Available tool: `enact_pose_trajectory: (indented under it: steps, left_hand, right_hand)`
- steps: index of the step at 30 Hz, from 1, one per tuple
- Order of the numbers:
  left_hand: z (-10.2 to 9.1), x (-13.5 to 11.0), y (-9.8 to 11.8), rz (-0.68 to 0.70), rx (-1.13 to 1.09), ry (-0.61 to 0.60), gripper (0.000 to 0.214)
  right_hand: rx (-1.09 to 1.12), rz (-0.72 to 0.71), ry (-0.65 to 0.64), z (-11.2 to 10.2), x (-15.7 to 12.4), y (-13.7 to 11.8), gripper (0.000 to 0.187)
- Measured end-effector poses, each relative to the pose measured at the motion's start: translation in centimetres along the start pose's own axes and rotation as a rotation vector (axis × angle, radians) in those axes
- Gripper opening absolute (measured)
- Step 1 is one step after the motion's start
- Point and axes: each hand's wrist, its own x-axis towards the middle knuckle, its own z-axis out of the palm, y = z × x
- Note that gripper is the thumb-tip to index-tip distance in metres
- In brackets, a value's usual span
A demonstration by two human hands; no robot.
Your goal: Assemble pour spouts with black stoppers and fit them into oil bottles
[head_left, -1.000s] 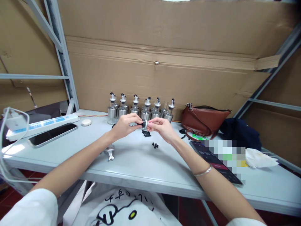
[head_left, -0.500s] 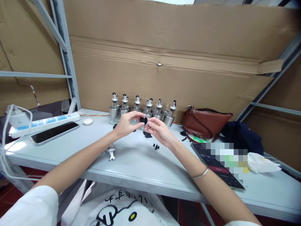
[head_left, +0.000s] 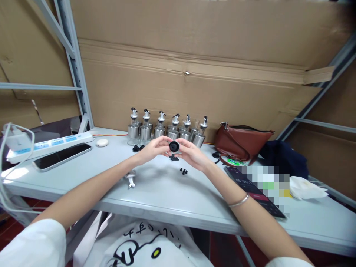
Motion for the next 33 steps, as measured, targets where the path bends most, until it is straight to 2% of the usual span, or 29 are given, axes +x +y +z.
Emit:
enact_pose_trajectory:
  steps: [5, 14, 16, 21, 25, 33]
  left_hand:
    - [-0.2, 0.1, -0.2, 0.007, -0.027, -0.048, 0.031]
    - [-0.5, 0.0, -0.2, 0.039, -0.038, -0.044, 0.027]
    - [-0.4, 0.1, -0.1, 0.039, -0.003, -0.026, 0.026]
    - [-0.3, 0.2, -0.2, 0.031, 0.133, 0.078, 0.024]
    - [-0.1, 0.2, -0.6, 0.032, 0.248, 0.123, 0.024]
    - [0.1, -0.1, -0.8, 0.049, 0.383, 0.146, 0.024]
  right_hand:
    - [-0.062, -0.021, 0.003, 0.4, -0.2, 0.0, 0.025]
    - [-0.106, -0.05, 0.015, 0.5, -0.1, 0.1, 0.027]
    - [-0.162, -0.061, 0.031, 0.5, 0.0, 0.2, 0.027]
    - [-0.466, -0.244, 0.202, 0.6, 0.2, 0.3, 0.024]
    - [-0.569, -0.241, 0.143, 1.0, 0.0, 0.4, 0.024]
    - [-0.707, -0.291, 0.166, 1.4, -0.4, 0.4, 0.024]
